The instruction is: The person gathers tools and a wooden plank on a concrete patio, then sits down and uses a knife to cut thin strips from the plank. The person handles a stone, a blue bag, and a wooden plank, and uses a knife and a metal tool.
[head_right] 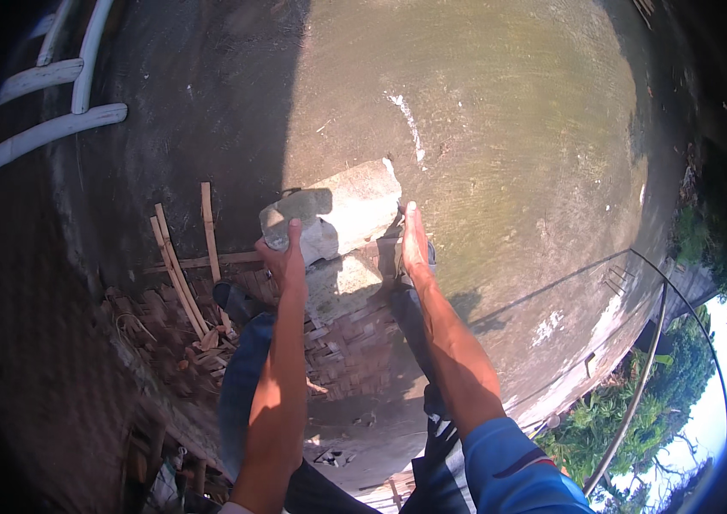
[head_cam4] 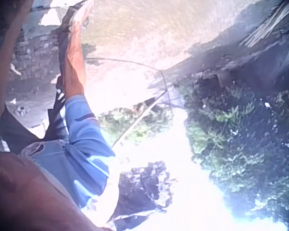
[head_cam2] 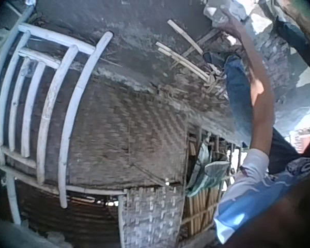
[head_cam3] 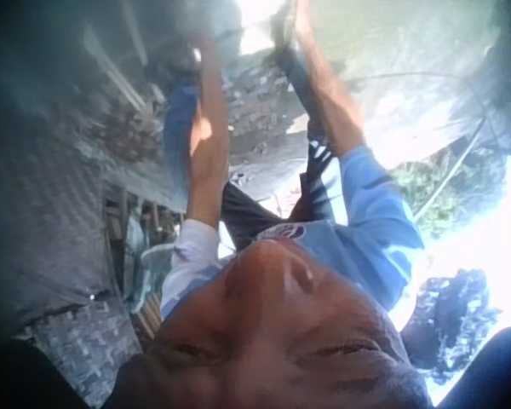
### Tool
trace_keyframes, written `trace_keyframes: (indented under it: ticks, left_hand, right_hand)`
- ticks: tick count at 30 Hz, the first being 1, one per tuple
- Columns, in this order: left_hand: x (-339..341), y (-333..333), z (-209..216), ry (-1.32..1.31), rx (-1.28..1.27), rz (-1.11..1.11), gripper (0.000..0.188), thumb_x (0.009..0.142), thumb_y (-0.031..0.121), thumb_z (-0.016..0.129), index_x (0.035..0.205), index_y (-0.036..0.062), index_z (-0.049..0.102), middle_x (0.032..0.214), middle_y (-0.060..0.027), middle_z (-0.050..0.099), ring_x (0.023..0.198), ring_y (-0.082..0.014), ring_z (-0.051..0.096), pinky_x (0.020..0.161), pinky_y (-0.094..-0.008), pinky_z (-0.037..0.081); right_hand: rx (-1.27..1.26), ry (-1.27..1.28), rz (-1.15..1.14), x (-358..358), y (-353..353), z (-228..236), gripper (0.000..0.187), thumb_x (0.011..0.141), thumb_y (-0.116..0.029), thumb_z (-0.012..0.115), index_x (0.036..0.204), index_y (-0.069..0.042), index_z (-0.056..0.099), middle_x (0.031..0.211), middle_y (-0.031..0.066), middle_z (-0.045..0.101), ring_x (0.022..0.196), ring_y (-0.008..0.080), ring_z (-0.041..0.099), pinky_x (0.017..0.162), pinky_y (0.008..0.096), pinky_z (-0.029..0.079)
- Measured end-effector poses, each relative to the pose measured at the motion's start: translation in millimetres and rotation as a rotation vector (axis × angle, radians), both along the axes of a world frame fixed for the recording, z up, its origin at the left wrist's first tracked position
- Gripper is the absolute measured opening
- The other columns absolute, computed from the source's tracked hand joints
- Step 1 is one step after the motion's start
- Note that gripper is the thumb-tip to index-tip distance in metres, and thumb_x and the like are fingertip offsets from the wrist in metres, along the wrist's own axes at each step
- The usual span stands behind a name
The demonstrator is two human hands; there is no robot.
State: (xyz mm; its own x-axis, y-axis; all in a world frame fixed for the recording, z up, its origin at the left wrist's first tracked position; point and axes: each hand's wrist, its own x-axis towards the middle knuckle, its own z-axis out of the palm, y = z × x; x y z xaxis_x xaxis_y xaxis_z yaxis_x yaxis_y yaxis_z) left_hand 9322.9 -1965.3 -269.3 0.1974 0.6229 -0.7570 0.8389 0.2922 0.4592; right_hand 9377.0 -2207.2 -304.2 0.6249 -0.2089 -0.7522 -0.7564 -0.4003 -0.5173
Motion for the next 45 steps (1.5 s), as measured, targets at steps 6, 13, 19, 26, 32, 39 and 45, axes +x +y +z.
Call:
trace_keyframes:
  ticks: [6, 13, 19, 26, 32, 39, 45]
  left_hand:
    - [-18, -8, 12, -0.011, 0.099, -0.028, 0.092, 0.081, 0.052, 0.077, 0.141, 0.0005, 0.031, 0.135, -0.0263, 0.045, 0.125, -0.0373, 0.047, 0.106, -0.0456, 0.038]
    - [-103, -46, 19, -0.322, 0.061, -0.054, 0.081, 0.086, 0.036, 0.078, 0.141, 0.0005, 0.03, 0.134, -0.0221, 0.048, 0.124, -0.0298, 0.047, 0.106, -0.0407, 0.036]
    - [-97, -5, 10, -0.001, -0.241, 0.058, 0.081, 0.09, 0.067, 0.058, 0.141, 0.0073, 0.037, 0.138, -0.0141, 0.047, 0.129, -0.0284, 0.045, 0.104, -0.0497, 0.039]
    - [-29, 11, 19, 0.068, -0.404, 0.374, 0.077, 0.084, 0.067, 0.064, 0.139, 0.0136, 0.056, 0.14, -0.0129, 0.052, 0.127, -0.035, 0.049, 0.095, -0.0662, 0.041]
    - [-2, -37, 41, 0.185, -0.178, 0.105, 0.061, 0.087, 0.053, 0.066, 0.131, 0.0104, 0.066, 0.12, -0.0105, 0.065, 0.11, -0.0245, 0.058, 0.088, -0.0432, 0.05]
    - [101, -208, 53, 0.07, -0.52, -0.231, 0.068, 0.094, 0.053, 0.06, 0.136, -0.0004, 0.056, 0.113, -0.0129, 0.066, 0.103, -0.0209, 0.059, 0.086, -0.0366, 0.047]
    - [171, -364, 30, -0.35, -0.649, -0.633, 0.064, 0.1, 0.044, 0.057, 0.148, 0.0048, 0.045, 0.139, -0.0182, 0.057, 0.126, -0.0256, 0.054, 0.104, -0.0345, 0.04]
  right_hand:
    - [0.04, 0.033, -0.171, 33, 0, 20, 0.095, 0.088, -0.085, 0.027, 0.13, -0.007, 0.061, 0.14, 0.0173, 0.056, 0.14, 0.0318, 0.04, 0.117, 0.0482, 0.023]
    - [-0.338, 0.216, 0.237, 52, 43, 36, 0.106, 0.078, -0.068, 0.067, 0.14, 0.015, 0.041, 0.139, 0.0359, 0.049, 0.132, 0.0439, 0.049, 0.11, 0.0423, 0.039]
    - [-0.267, 0.176, 0.133, 12, 21, 25, 0.115, 0.074, -0.066, 0.073, 0.15, 0.008, 0.03, 0.144, 0.0285, 0.049, 0.133, 0.0381, 0.05, 0.105, 0.0467, 0.045]
    - [0.235, 0.586, -0.263, 18, 8, 42, 0.1, 0.075, -0.052, 0.074, 0.151, -0.006, 0.03, 0.136, 0.0207, 0.055, 0.114, 0.0362, 0.062, 0.077, 0.0547, 0.059]
    - [0.42, 0.527, -0.567, -18, -56, 59, 0.088, 0.08, -0.045, 0.073, 0.149, -0.006, 0.036, 0.146, 0.021, 0.043, 0.121, 0.0351, 0.056, 0.084, 0.0582, 0.055]
    - [0.416, 0.356, -0.909, -3, -225, 102, 0.065, 0.086, -0.047, 0.066, 0.139, -0.013, 0.048, 0.131, 0.0126, 0.061, 0.115, 0.031, 0.063, 0.093, 0.0545, 0.05]
    - [0.23, -0.095, -1.118, 55, -382, 112, 0.068, 0.084, -0.046, 0.069, 0.142, -0.017, 0.047, 0.142, 0.0117, 0.051, 0.126, 0.034, 0.053, 0.099, 0.0614, 0.043]
